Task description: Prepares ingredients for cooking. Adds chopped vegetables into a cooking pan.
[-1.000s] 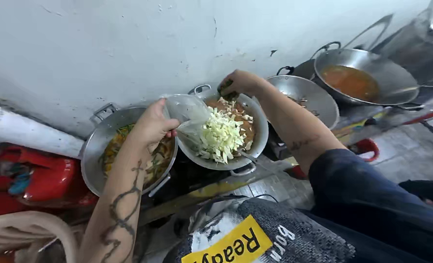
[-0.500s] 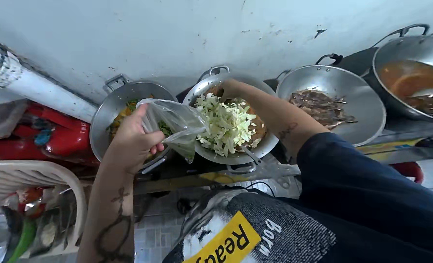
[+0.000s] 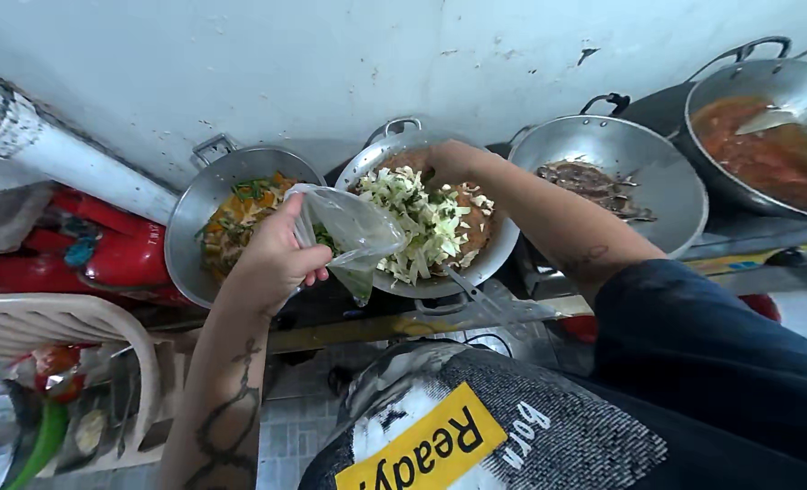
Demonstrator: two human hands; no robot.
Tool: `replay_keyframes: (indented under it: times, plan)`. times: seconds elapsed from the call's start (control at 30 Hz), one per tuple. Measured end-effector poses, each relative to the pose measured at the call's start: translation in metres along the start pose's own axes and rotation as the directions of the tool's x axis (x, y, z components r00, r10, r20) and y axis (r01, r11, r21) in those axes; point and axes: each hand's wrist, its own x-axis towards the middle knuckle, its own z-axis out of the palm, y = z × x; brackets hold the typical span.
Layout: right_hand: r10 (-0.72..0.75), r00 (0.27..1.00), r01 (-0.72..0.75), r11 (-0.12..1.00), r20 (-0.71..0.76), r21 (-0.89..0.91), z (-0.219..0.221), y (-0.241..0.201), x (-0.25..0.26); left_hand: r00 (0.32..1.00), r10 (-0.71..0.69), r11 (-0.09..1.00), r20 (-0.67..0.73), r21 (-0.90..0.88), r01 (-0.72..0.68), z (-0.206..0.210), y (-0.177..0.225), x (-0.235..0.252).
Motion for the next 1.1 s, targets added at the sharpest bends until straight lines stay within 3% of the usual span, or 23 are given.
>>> replay_keyframes:
  times: [0.1,0.23,0.33,0.43,0.5,0.6,0.67,0.8,0.9,1.03,1.1]
  plan:
    - [0.086,0.985,-0.076,0.995,-0.153,0.066,0.009,0.002,0.002,1.000,-0.018,1.000,-0.016,0.018,0.018,0.005,0.000,0.000]
    - [0.082,0.995,-0.079,0.995,-0.052,0.068,0.013,0.000,0.001,0.996,-0.085,0.994,-0.039,0.065,0.087,0.015,0.008,0.004]
    - [0.070,0.966,-0.021,0.981,-0.248,0.193,-0.005,-0.006,-0.012,0.990,-0.127,0.988,-0.054,0.081,0.131,0.023,0.015,0.012]
    - [-0.001,0.926,0.159,0.909,-0.378,0.386,-0.038,-0.043,-0.053,0.991,-0.120,0.989,-0.058,0.076,0.124,0.030,0.016,0.023]
    - [-0.189,0.928,0.307,0.876,-0.322,0.371,-0.050,-0.078,-0.078,0.991,-0.121,0.987,-0.053,0.100,0.126,0.034,0.018,0.029]
    - [-0.394,0.918,0.395,0.917,-0.033,0.049,-0.035,-0.124,-0.073,0.993,-0.114,0.987,-0.017,0.108,0.116,0.038,0.023,0.030]
    - [-0.400,0.915,0.402,0.915,0.041,-0.044,-0.006,-0.131,-0.050,0.995,-0.101,0.988,0.000,0.115,0.101,0.041,0.027,0.027]
    - [-0.245,0.952,0.259,0.964,0.185,-0.055,0.016,-0.141,-0.038,0.994,-0.107,0.985,0.019,0.139,0.104,0.043,0.026,0.025]
    - [-0.371,0.927,0.376,0.917,0.064,-0.135,0.070,-0.124,0.000,0.993,-0.118,0.978,0.000,0.172,0.116,0.046,0.023,0.025]
    - [-0.369,0.916,0.386,0.918,0.155,-0.095,0.078,-0.122,0.013,0.992,-0.124,0.956,-0.026,0.266,0.127,0.050,0.021,0.024]
    - [-0.365,0.908,0.400,0.901,0.205,-0.167,0.076,-0.123,0.013,0.992,-0.120,0.947,-0.030,0.296,0.124,0.050,0.020,0.023]
